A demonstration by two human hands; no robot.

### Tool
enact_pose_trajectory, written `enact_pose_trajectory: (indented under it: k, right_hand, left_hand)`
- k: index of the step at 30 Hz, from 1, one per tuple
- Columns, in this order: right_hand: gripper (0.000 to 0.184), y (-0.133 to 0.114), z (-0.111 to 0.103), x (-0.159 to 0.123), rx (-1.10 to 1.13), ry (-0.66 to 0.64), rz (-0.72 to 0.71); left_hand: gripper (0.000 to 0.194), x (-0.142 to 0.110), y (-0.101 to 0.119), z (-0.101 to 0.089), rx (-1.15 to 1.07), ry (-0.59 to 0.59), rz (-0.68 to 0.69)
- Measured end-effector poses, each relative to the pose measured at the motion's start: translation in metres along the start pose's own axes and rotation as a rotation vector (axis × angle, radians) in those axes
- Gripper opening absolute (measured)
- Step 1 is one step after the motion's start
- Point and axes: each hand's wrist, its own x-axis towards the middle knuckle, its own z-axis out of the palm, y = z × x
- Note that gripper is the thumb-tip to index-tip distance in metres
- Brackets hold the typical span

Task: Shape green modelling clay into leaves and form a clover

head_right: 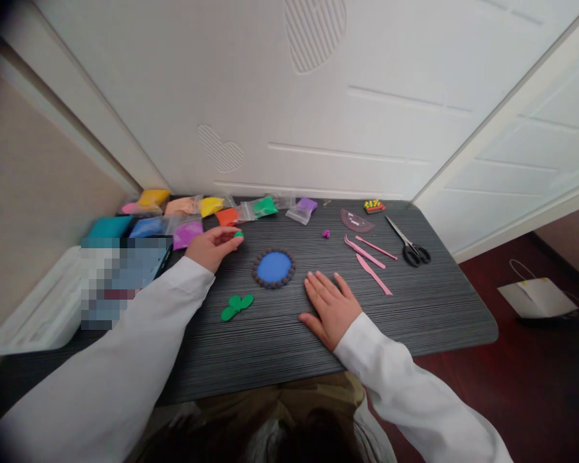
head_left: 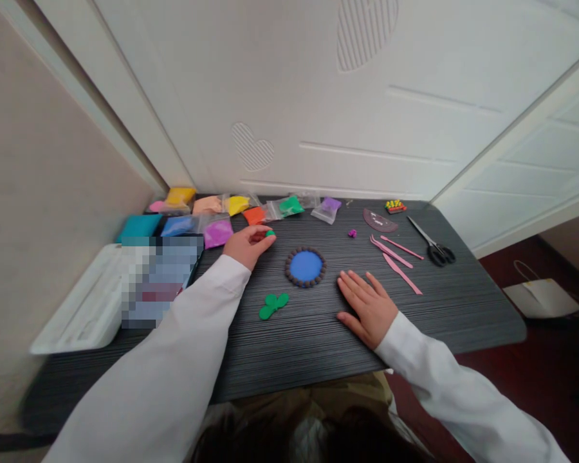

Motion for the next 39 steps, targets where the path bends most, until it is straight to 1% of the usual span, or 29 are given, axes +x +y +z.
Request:
enact_pose_trajectory:
  k: [2, 3, 5, 8, 9, 11, 14, 16, 21, 23, 26, 27, 29, 31, 32, 34, 36, 39]
  right_hand:
    - [0.059, 0.009, 0.003, 0.000, -0.033, 0.037, 0.082]
    - [0.058, 0.011, 0.003, -0.001, -0.042, 0.039, 0.098]
    - [0.059, 0.009, 0.000, -0.008, -0.039, 0.002, 0.066]
    - [0.060, -0.003, -0.009, -0.017, -0.004, -0.073, -0.035]
    - [0.059, -0.005, -0.011, -0.018, 0.006, -0.077, -0.043]
    - [0.059, -0.004, -0.012, -0.015, 0.011, -0.074, -0.030]
    - [0.057, 0.008, -0.006, -0.007, -0.031, -0.037, 0.057]
    - [0.057, 0.014, -0.004, -0.004, -0.071, -0.007, 0.091]
    - [0.056, 0.006, -0.010, -0.006, -0.075, -0.074, -0.007]
    - [0.054, 0.007, -0.009, -0.006, -0.075, -0.050, 0.001]
    - [0.055, 0.014, -0.004, -0.004, -0.102, 0.041, 0.101]
    - [0.055, 0.015, -0.003, -0.003, -0.104, 0.054, 0.104]
    - [0.055, 0.013, -0.003, -0.003, -0.089, 0.043, 0.049]
    - [0.054, 0.010, -0.004, -0.004, -0.066, -0.005, -0.023]
    - [0.054, 0.010, -0.005, -0.004, -0.060, -0.019, -0.033]
    - [0.055, 0.013, -0.003, -0.003, -0.078, 0.020, 0.008]
    - [0.059, 0.022, 0.001, -0.001, -0.105, 0.038, 0.087]
    - [0.056, 0.035, 0.007, 0.002, -0.103, 0.042, 0.091]
  left_hand:
    - [0.037, 0.000, 0.001, 0.000, 0.001, 0.005, 0.003]
    - [0.036, 0.000, 0.001, -0.001, -0.001, 0.008, 0.004]
    - [0.035, -0.001, 0.001, -0.001, -0.008, 0.013, 0.004]
    - [0.033, 0.000, 0.001, 0.000, -0.021, 0.017, -0.003]
    - [0.033, 0.000, 0.000, 0.001, -0.027, 0.017, -0.006]
    - [0.034, 0.000, 0.000, 0.001, -0.035, 0.016, -0.008]
    - [0.034, 0.001, -0.001, 0.001, -0.030, 0.015, -0.004]
    - [0.034, 0.001, -0.002, 0.000, -0.021, 0.019, 0.002]
    - [0.034, 0.000, -0.002, 0.000, -0.018, 0.019, 0.011]
    - [0.034, 0.000, -0.002, 0.001, -0.024, 0.019, 0.009]
    - [0.034, -0.001, -0.001, 0.002, -0.031, 0.022, 0.009]
    - [0.034, -0.001, 0.000, 0.002, -0.032, 0.023, 0.010]
    - [0.033, -0.001, 0.000, 0.002, -0.032, 0.022, 0.012]
    - [0.033, -0.001, 0.000, 0.002, -0.029, 0.019, 0.013]
    - [0.033, -0.001, -0.001, 0.002, -0.026, 0.017, 0.014]
    - [0.033, 0.000, -0.001, 0.002, -0.019, 0.011, 0.014]
    - [0.033, -0.001, 0.000, 0.002, -0.015, 0.003, 0.013]
    - [0.032, -0.002, 0.003, 0.002, -0.008, -0.001, 0.015]
